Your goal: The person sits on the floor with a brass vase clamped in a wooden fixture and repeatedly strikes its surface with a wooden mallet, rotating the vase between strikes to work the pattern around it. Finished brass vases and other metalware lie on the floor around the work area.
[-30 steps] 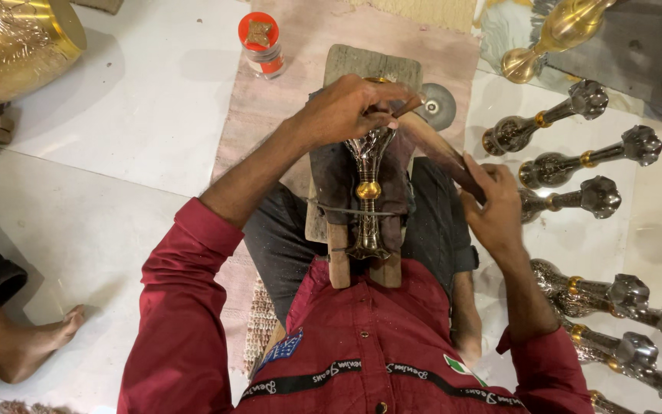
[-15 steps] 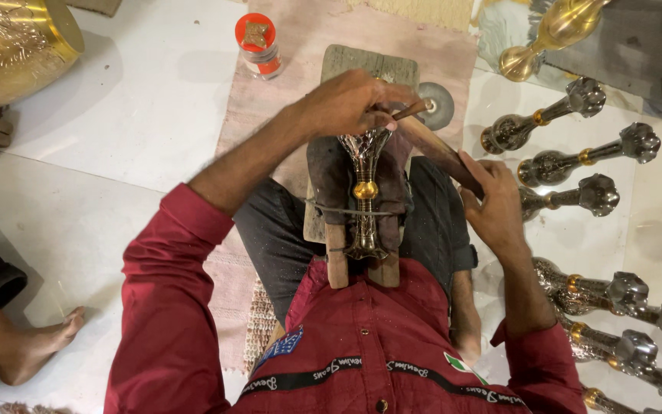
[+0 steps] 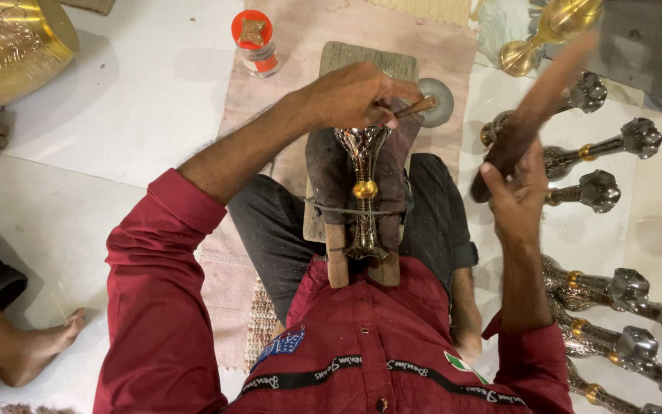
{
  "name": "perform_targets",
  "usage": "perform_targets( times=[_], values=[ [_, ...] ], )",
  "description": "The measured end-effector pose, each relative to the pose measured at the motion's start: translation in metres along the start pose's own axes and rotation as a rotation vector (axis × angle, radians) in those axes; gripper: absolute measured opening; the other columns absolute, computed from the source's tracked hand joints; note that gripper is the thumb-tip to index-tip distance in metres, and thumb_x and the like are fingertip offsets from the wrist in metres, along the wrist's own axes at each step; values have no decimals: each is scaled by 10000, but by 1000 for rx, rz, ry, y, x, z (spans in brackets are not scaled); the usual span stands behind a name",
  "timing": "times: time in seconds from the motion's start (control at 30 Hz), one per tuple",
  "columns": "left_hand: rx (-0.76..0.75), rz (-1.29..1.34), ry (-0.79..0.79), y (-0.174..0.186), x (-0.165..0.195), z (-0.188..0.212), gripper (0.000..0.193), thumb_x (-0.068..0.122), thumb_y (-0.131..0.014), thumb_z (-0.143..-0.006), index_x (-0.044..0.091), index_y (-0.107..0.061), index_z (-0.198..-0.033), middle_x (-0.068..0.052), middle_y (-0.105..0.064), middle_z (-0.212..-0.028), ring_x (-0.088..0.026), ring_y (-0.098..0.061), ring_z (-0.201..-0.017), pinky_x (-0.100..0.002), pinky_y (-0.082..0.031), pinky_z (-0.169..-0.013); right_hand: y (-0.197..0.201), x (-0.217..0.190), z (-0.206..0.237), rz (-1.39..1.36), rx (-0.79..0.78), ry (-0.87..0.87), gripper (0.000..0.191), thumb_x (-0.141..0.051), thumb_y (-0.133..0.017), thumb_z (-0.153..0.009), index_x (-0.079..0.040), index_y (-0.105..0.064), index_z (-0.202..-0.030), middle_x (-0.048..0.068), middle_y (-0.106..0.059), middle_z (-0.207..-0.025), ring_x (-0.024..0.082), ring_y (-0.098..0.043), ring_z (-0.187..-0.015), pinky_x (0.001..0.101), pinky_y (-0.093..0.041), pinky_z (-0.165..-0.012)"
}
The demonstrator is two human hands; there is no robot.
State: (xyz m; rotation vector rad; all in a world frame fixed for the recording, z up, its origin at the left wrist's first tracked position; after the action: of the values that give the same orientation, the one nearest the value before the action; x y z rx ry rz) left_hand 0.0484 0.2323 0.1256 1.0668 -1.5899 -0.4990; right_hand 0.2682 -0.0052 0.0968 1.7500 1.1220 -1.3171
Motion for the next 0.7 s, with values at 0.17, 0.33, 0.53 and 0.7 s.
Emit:
perform_targets(
  times=[0.17,0.33,0.53,0.7],
  values=[
    [-9,-15,-38,0,0,-4,568,125,-853,-824,186,-660,-1355,-107,-795,-922,-216,-779,-727,-412,-609,-651,10,3,4,358,-19,125,549,89,-672,-1022,-18,-484,-1527,95,-618,-1249,186,-596,-1170,336,-519,-1025],
    [-76,-44,-29,4,4,-7,406,97,-824,-873,138,-678,-1250,-86,-795,-853,-210,-786,-785,-403,-611,-700,19,6,4,589,38,-97,518,24,-686,-990,23,-533,-1484,101,-537,-1087,225,-509,-911,412,-457,-795],
    [-54,23,-109,9,7,-7,453,111,-846,-835,161,-693,-1258,-81,-799,-937,-222,-780,-806,-399,-612,-698,8,7,9,320,5,70,661,55,-688,-1001,-55,-411,-1591,108,-583,-1309,199,-578,-1221,353,-501,-1083],
    [-50,31,-82,4,2,-10,564,126,-854,-814,193,-664,-1341,-83,-781,-1005,-197,-787,-796,-375,-616,-709,11,14,8,220,-1,86,607,86,-619,-1075,13,-365,-1621,145,-558,-1502,211,-544,-1394,397,-445,-1252]
  ],
)
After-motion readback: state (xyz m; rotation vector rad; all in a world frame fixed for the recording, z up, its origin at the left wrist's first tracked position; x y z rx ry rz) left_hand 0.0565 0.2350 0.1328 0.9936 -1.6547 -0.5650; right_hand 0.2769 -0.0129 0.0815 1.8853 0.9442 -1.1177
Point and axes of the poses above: each hand's wrist, its own z-axis away from the middle knuckle, its own y-axis out of the back of the hand, x = y × z, the point moved 2 cm from there along -z, towards the middle knuckle
